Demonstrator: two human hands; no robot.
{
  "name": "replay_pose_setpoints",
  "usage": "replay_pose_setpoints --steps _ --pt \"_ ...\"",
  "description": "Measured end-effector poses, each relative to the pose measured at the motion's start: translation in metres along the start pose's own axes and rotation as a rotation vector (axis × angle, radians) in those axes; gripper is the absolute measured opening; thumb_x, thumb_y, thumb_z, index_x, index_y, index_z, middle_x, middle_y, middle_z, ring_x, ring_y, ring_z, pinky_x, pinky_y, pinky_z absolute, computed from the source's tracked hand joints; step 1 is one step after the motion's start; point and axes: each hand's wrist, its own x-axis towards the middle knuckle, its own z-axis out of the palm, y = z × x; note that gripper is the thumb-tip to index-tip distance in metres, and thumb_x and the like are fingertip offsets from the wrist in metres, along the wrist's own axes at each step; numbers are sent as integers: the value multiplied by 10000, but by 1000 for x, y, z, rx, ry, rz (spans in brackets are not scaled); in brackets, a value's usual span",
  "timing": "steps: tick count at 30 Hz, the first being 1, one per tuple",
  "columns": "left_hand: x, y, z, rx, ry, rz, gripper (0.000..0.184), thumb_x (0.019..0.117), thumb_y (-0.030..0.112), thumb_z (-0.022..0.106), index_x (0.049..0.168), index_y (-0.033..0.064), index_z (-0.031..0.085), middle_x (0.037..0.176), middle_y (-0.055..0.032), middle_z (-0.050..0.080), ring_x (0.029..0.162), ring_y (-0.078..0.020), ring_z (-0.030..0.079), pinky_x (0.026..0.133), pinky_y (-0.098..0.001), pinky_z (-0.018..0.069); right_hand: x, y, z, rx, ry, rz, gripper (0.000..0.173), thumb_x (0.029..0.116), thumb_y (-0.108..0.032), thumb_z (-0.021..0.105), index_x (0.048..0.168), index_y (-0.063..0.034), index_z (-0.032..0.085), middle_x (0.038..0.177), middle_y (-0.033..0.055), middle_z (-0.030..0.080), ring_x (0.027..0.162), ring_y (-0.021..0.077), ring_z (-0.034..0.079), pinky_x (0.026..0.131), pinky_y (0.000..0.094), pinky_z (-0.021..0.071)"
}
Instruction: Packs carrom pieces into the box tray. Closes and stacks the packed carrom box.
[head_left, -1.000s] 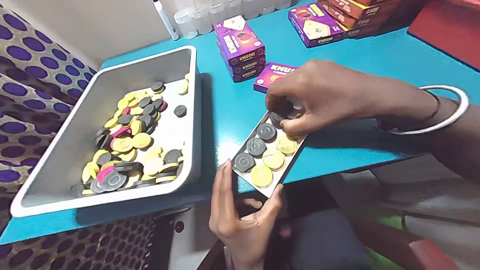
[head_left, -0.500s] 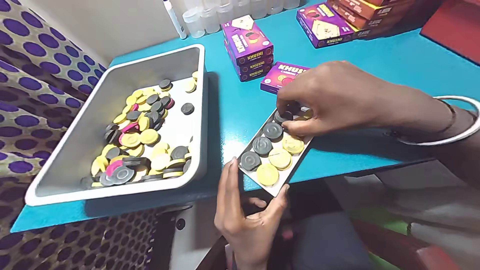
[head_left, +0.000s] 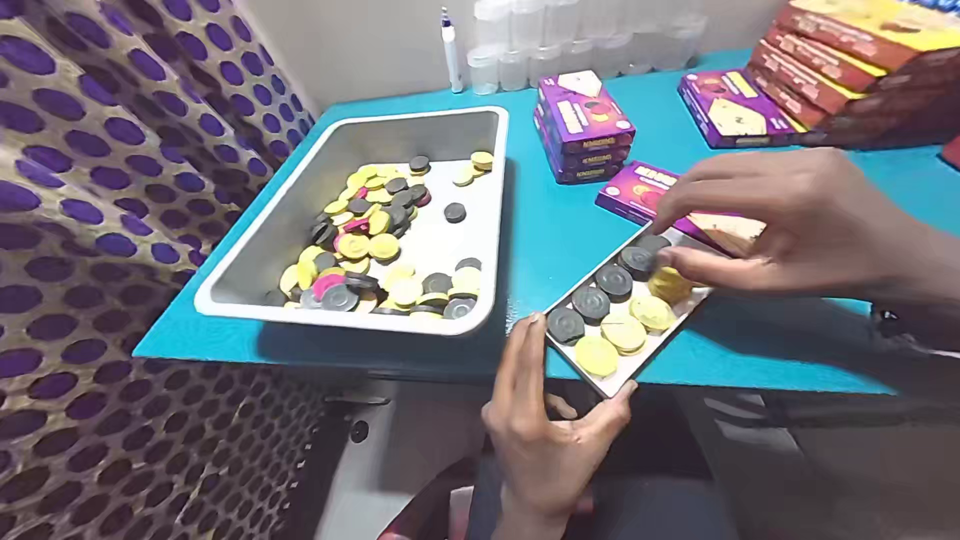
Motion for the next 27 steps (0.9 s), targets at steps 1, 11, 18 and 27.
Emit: replay_pose_setpoints --steps 1,11,18,27 --pt "1 0 0 11 14 -1 786 714 454 859 1232 -108 676 1259 -239 679 887 -66 708 677 -179 574 5 2 0 37 66 -42 277 901 -307 598 966 -76 738 945 80 708 873 160 669 726 333 550" --pt "-3 -5 3 75 91 -16 760 634 535 857 1162 -2 750 1071 -121 750 655 -112 685 477 -297 534 201 -76 48 -38 -164 -252 162 984 -143 610 1097 -106 721 1000 88 716 887 273 703 729 498 560" --pt "-4 -8 0 54 73 -29 794 604 555 870 1195 39 752 1175 -99 751 612 -108 688 424 -309 510 297 -107 122 -126 -595 -215 127 959 -240 701 974 -116 722 841 76 671 814 299 674 648 549 519" --pt "-1 -8 -6 4 31 -52 849 597 547 890 1261 44 726 1257 -75 727 520 -67 619 377 -276 452 311 -86 124 -402 -551 -7 176 958 -185 642 827 -70 622 766 129 603 779 367 646 587 553 469"
